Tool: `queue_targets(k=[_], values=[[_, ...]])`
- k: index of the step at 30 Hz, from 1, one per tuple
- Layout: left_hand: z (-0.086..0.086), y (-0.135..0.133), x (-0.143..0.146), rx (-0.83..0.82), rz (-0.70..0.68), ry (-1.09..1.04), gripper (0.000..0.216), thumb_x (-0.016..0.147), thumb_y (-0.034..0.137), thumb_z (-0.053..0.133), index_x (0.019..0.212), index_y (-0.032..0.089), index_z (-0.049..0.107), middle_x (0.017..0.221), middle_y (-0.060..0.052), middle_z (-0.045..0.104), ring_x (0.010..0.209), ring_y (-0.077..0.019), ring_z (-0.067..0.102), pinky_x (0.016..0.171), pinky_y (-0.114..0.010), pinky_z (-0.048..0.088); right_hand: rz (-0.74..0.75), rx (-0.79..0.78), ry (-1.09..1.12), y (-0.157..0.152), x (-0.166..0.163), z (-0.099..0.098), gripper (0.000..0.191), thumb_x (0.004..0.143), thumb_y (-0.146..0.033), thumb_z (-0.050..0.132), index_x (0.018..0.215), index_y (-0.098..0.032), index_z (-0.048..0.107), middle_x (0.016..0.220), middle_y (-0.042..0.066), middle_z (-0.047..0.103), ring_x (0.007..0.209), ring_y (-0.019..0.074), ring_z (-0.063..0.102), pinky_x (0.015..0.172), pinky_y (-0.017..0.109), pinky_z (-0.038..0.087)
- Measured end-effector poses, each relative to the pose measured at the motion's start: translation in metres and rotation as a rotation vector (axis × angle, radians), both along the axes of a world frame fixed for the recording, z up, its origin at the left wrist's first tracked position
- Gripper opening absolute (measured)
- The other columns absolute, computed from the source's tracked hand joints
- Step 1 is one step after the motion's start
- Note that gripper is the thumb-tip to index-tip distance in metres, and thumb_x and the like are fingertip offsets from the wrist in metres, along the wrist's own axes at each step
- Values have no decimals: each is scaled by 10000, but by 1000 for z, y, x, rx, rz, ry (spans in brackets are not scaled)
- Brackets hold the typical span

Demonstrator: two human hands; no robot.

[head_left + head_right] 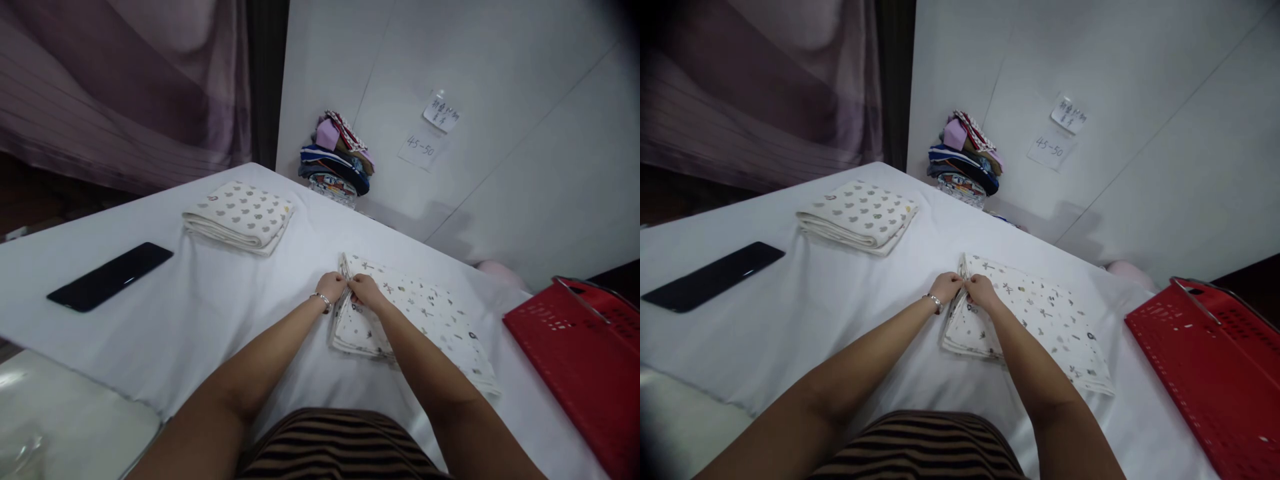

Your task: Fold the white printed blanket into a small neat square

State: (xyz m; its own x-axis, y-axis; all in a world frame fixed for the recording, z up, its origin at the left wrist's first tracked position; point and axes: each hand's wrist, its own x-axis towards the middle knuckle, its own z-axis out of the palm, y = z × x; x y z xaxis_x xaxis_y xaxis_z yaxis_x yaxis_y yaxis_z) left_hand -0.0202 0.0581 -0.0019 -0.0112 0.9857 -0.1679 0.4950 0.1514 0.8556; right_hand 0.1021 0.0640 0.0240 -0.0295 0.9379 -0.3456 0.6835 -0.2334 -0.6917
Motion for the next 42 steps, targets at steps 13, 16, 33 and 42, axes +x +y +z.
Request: queue_targets(k=[13, 16, 33, 42], values=[[2, -22, -8, -186, 70, -410, 661, 737, 205, 552, 1355, 134, 327, 652, 8, 660, 462, -105, 553, 443, -206, 370, 51, -58, 45, 2, 1, 3, 147, 802, -266, 544, 704, -161, 512, 349, -37, 493, 318, 96, 472, 336, 163, 334], [1, -19, -11, -83, 50, -230, 484, 752, 200, 526, 1233, 164, 486, 804, -25, 698, 586, -114, 606, 554, -223, 439, 47, -53, 39, 2, 2, 1, 104, 791, -197, 508, 692, -164, 499, 341, -39, 494, 288, 86, 434, 325, 161, 304], [5, -4, -8, 4, -52, 409, 228, 769, 275, 508, 906, 188, 669, 984, -107, 681, 929, -219, 626, 744, -281, 460, 36, 29, -7, 2, 1, -2, 85, 744, -164, 516, 668, -178, 483, 326, -51, 467, 298, 93, 429, 342, 168, 300], [5, -12, -9, 29, -48, 336, 157, 791, 276, 503, 855, 224, 636, 928, -38, 686, 892, -183, 613, 727, -262, 442, 48, 37, -8, 5, 0, -9, 101, 750, -186, 538, 684, -184, 462, 344, -65, 450, 327, 94, 465, 351, 164, 317]])
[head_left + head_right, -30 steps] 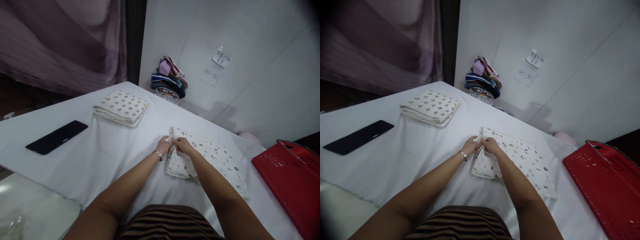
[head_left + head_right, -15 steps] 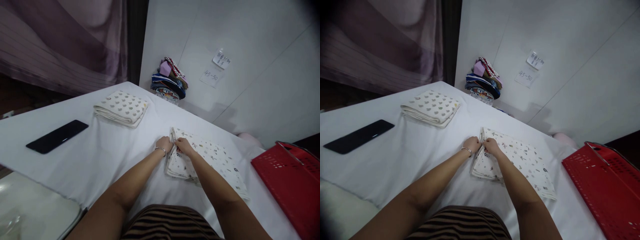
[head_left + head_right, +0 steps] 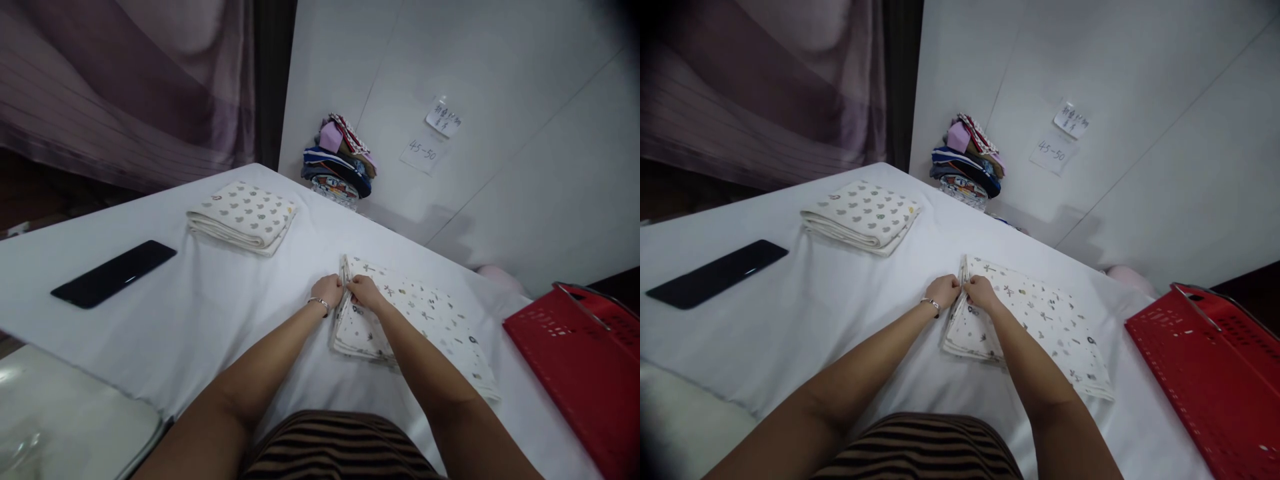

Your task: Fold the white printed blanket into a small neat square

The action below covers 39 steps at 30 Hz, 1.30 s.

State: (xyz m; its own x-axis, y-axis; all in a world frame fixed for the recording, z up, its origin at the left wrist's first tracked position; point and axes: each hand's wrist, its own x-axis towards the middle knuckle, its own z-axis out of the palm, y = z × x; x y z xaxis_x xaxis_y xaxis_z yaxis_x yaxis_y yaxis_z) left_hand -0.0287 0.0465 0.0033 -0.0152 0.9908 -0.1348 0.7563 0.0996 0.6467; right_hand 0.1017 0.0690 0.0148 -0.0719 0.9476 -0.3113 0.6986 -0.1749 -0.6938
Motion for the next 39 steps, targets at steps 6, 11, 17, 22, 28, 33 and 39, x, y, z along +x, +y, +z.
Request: queue_targets(k=[6, 11, 17, 22, 28, 33, 39], values=[[1, 1, -1, -42, 40, -120, 149, 742, 240, 557, 873, 211, 621, 947, -47, 682, 899, -186, 607, 740, -263, 430, 6, 1, -18, 2, 0, -3, 95, 758, -204, 558, 694, -174, 494, 340, -61, 460, 319, 86, 448, 357, 163, 316], [1, 2, -2, -66, 17, -191, 191, 744, 228, 534, 893, 188, 647, 904, -47, 699, 841, -159, 621, 695, -231, 420, 6, 0, -10, 1, -1, -1, 91, 763, -207, 566, 709, -172, 502, 340, -64, 458, 326, 92, 459, 354, 165, 318], [1, -1, -3, -62, -6, -241, 209, 770, 300, 510, 829, 175, 666, 806, -49, 703, 811, -163, 624, 674, -232, 408, 16, -60, 41, -3, -2, 9, 115, 806, -222, 535, 709, -163, 513, 369, -56, 484, 322, 76, 448, 355, 158, 337], [0, -7, -3, -52, 15, -248, 292, 756, 413, 542, 917, 183, 625, 874, -47, 692, 820, -174, 621, 661, -245, 408, 46, -134, 133, -4, 1, 16, 182, 837, -213, 471, 671, -156, 517, 458, -26, 544, 392, 84, 528, 379, 157, 385], [7, -17, 2, -63, 6, -151, 344, 727, 472, 579, 947, 209, 554, 930, -36, 670, 867, -190, 613, 654, -252, 398, 81, -158, 200, -4, 9, 13, 146, 817, -179, 450, 720, -150, 554, 520, -15, 578, 441, 86, 562, 411, 158, 413], [9, -21, 6, -44, 1, -73, 261, 769, 390, 538, 955, 207, 525, 973, -59, 659, 902, -204, 612, 669, -266, 395, 62, -37, 146, -1, 8, 11, 91, 775, -186, 481, 727, -159, 553, 534, -28, 563, 415, 82, 505, 412, 178, 389], [5, -22, 8, -14, -15, -39, 236, 782, 321, 518, 989, 211, 503, 1000, -69, 650, 920, -213, 609, 698, -284, 401, 155, 550, -167, 5, 16, -1, 234, 792, -220, 456, 963, -166, 607, 985, 66, 641, 937, 167, 573, 834, 278, 444]])
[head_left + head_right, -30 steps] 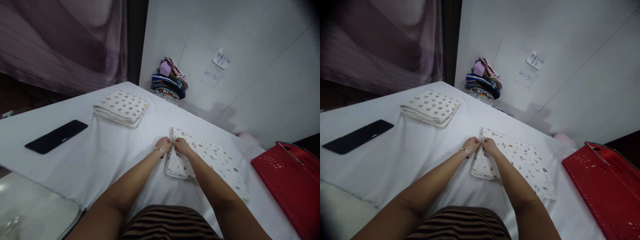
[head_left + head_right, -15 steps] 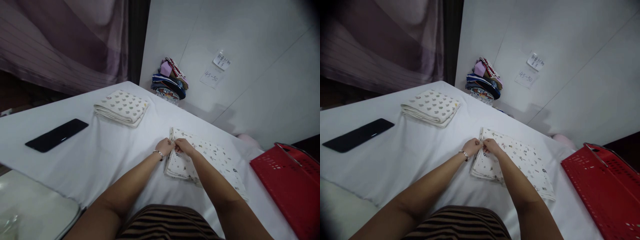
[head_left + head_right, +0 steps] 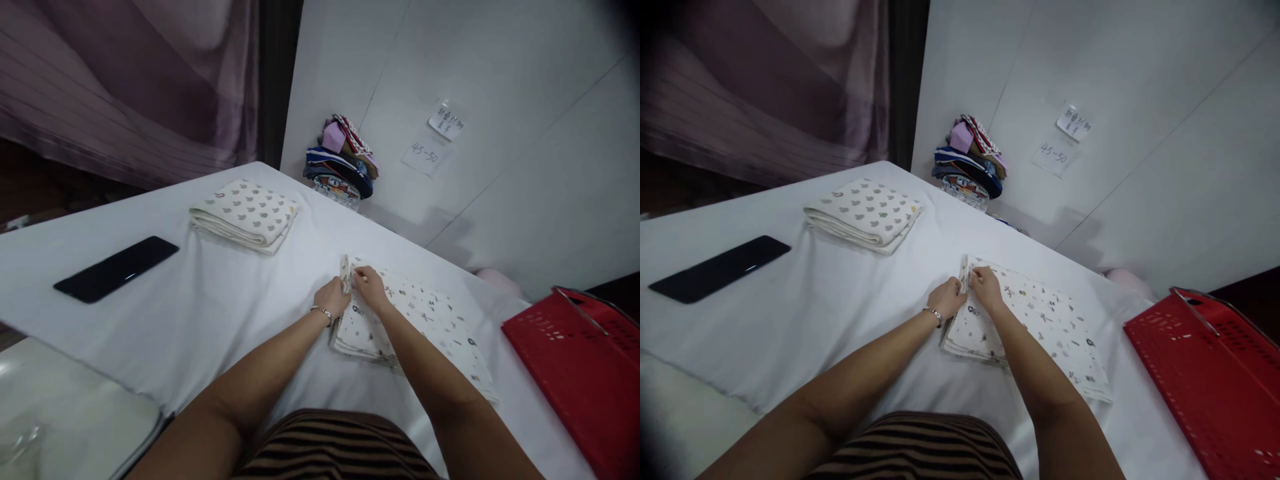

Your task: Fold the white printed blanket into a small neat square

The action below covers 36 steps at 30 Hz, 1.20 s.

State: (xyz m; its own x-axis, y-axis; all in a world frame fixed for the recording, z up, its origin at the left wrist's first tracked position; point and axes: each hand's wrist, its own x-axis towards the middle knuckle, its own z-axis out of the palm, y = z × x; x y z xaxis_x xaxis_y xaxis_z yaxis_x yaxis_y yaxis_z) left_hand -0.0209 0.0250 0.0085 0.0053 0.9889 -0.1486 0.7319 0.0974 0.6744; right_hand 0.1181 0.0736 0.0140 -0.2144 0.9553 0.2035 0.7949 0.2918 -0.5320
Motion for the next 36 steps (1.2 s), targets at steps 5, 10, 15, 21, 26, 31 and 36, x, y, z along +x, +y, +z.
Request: queue_targets(k=[5, 10, 15, 21, 26, 31, 36], values=[[1, -2, 1, -6, 5, 3, 233, 807, 345, 490, 999, 214, 507, 1030, -57, 642, 926, -201, 600, 722, -282, 403, 30, 12, -376, -3, 14, -18, 423, 892, -328, 384, 1268, -162, 480, 1403, 121, 392, 1316, 226, 290, 1049, 395, 245], [0, -2, 1, 12, -1, 15, 215, 814, 325, 483, 999, 218, 501, 1033, -57, 635, 924, -200, 599, 737, -285, 406, -27, -45, -490, -1, 20, -20, 470, 910, -396, 361, 1328, -189, 421, 1455, 101, 318, 1339, 261, 238, 1045, 467, 215], [-4, -1, 2, 29, 2, 35, 196, 800, 280, 481, 986, 221, 496, 1020, -53, 634, 910, -201, 601, 733, -293, 407, -53, -104, -485, -1, 19, -15, 512, 921, -433, 314, 1376, -202, 358, 1488, 96, 243, 1365, 265, 181, 1055, 501, 185], [-6, -1, 4, 62, -1, 55, 158, 822, 317, 440, 935, 219, 493, 993, -62, 635, 866, -215, 610, 694, -314, 412, 35, -132, -462, -1, 12, -19, 542, 932, -442, 265, 1422, -212, 274, 1511, 69, 170, 1391, 216, 102, 1089, 477, 119], [-5, -2, 2, 65, -26, 64, 141, 814, 298, 466, 927, 217, 488, 991, -56, 632, 871, -202, 611, 699, -302, 420, 43, -184, -429, 5, 13, -17, 519, 925, -409, 304, 1405, -214, 317, 1502, 78, 202, 1387, 226, 126, 1082, 494, 119], [-5, -3, 2, 90, -40, 83, 146, 803, 274, 467, 933, 215, 497, 987, -45, 630, 868, -204, 613, 702, -308, 432, 6, -104, -312, 3, 3, -12, 490, 927, -371, 301, 1377, -191, 372, 1490, 101, 235, 1384, 242, 133, 1072, 470, 162], [-5, -2, 1, 77, -47, 91, 156, 805, 290, 466, 930, 211, 513, 976, -50, 632, 885, -203, 611, 703, -296, 435, 31, -95, -296, -1, -9, -22, 498, 936, -375, 285, 1390, -182, 348, 1471, 91, 285, 1370, 241, 187, 1080, 494, 138]])
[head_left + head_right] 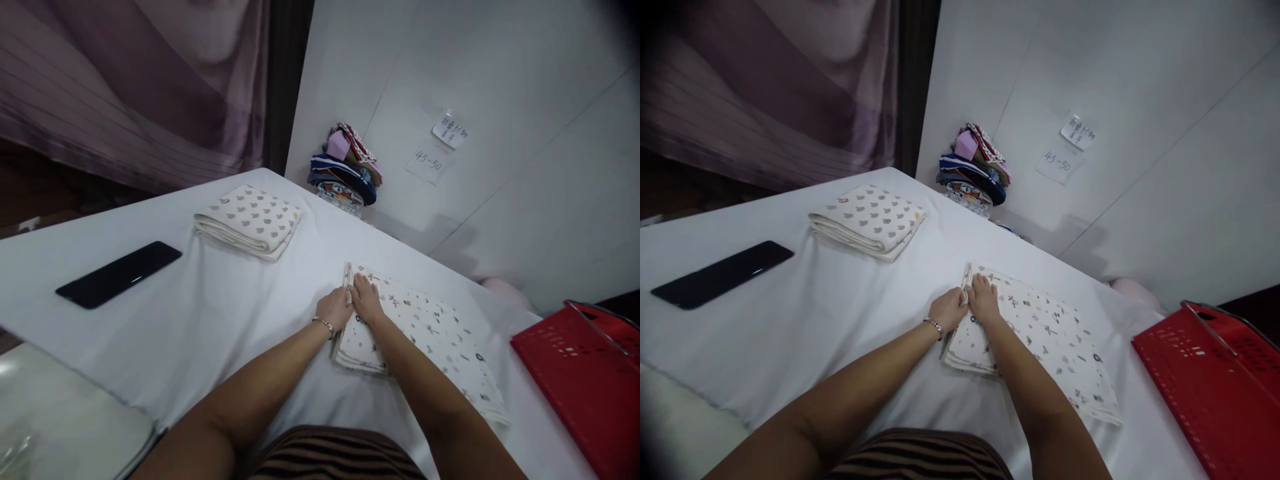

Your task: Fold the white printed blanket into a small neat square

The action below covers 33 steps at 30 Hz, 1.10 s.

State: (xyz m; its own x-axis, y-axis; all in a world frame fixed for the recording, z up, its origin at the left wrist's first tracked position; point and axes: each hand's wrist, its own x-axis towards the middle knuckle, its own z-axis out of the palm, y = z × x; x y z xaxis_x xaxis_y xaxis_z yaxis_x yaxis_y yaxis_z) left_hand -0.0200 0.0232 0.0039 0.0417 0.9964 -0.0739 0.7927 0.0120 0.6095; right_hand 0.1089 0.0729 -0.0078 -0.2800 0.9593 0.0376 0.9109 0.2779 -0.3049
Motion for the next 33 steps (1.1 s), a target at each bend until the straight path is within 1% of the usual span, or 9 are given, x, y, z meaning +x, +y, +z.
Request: queue_targets(k=[3, 7, 10, 14, 17, 21, 27, 31, 33], values=[[1, 0, 0, -15, -2, -2, 149, 797, 292, 474, 911, 211, 525, 956, -46, 638, 860, -195, 614, 697, -289, 433, -10, 5, 65, 2, 2, -6, 490, 937, -393, 279, 1367, -189, 392, 1460, 77, 312, 1363, 238, 215, 1088, 495, 134], [2, -1, -1, -15, 1, -17, 160, 788, 300, 487, 909, 215, 548, 952, -38, 645, 847, -183, 614, 704, -280, 435, -36, 32, 228, 3, 13, -9, 493, 950, -377, 200, 1316, -180, 466, 1390, 81, 429, 1314, 200, 335, 1081, 431, 234], [5, 5, -7, -57, -25, -47, 168, 777, 315, 505, 880, 216, 593, 904, -25, 666, 829, -166, 617, 695, -252, 438, 33, 85, 178, -1, 18, -12, 447, 931, -331, 286, 1291, -167, 495, 1388, 90, 430, 1320, 212, 325, 1077, 428, 246], [15, 37, -23, -122, -83, -44, 168, 739, 311, 544, 727, 193, 664, 798, -51, 692, 791, -181, 627, 688, -252, 447, 86, 130, 30, -7, 15, -16, 432, 887, -215, 357, 1297, -165, 484, 1413, 98, 393, 1336, 233, 287, 1075, 456, 223], [21, 72, -31, -91, -32, -39, 198, 754, 260, 517, 806, 196, 697, 907, -66, 701, 859, -185, 625, 736, -253, 450, 74, 154, -8, -8, 11, -16, 431, 891, -199, 345, 1295, -154, 485, 1407, 105, 400, 1331, 235, 296, 1071, 447, 231], [16, 104, -28, -95, -22, -81, 201, 746, 254, 537, 835, 225, 714, 888, -30, 711, 794, -141, 634, 709, -204, 451, 67, 160, -15, -9, 10, -14, 430, 892, -200, 337, 1294, -159, 485, 1409, 95, 399, 1328, 236, 302, 1066, 445, 243], [2, 115, -14, -54, -12, -133, 243, 784, 290, 488, 816, 217, 718, 890, -26, 712, 808, -129, 628, 705, -185, 448, 58, 154, -30, -9, 9, -14, 438, 895, -208, 323, 1304, -162, 473, 1417, 80, 391, 1334, 228, 289, 1074, 436, 230], [1, 116, -13, -46, 9, -144, 240, 754, 255, 498, 865, 225, 708, 952, -22, 703, 856, -132, 618, 716, -186, 444, 55, 151, -46, -10, 7, -12, 439, 896, -205, 322, 1308, -158, 468, 1424, 82, 380, 1335, 229, 284, 1071, 434, 234], [3, 117, -13, -70, 3, -144, 240, 755, 263, 491, 852, 225, 707, 929, -25, 705, 827, -138, 621, 687, -195, 446, 56, 147, -49, -11, 7, -11, 438, 897, -201, 321, 1308, -161, 468, 1422, 81, 382, 1332, 227, 290, 1070, 432, 235]])
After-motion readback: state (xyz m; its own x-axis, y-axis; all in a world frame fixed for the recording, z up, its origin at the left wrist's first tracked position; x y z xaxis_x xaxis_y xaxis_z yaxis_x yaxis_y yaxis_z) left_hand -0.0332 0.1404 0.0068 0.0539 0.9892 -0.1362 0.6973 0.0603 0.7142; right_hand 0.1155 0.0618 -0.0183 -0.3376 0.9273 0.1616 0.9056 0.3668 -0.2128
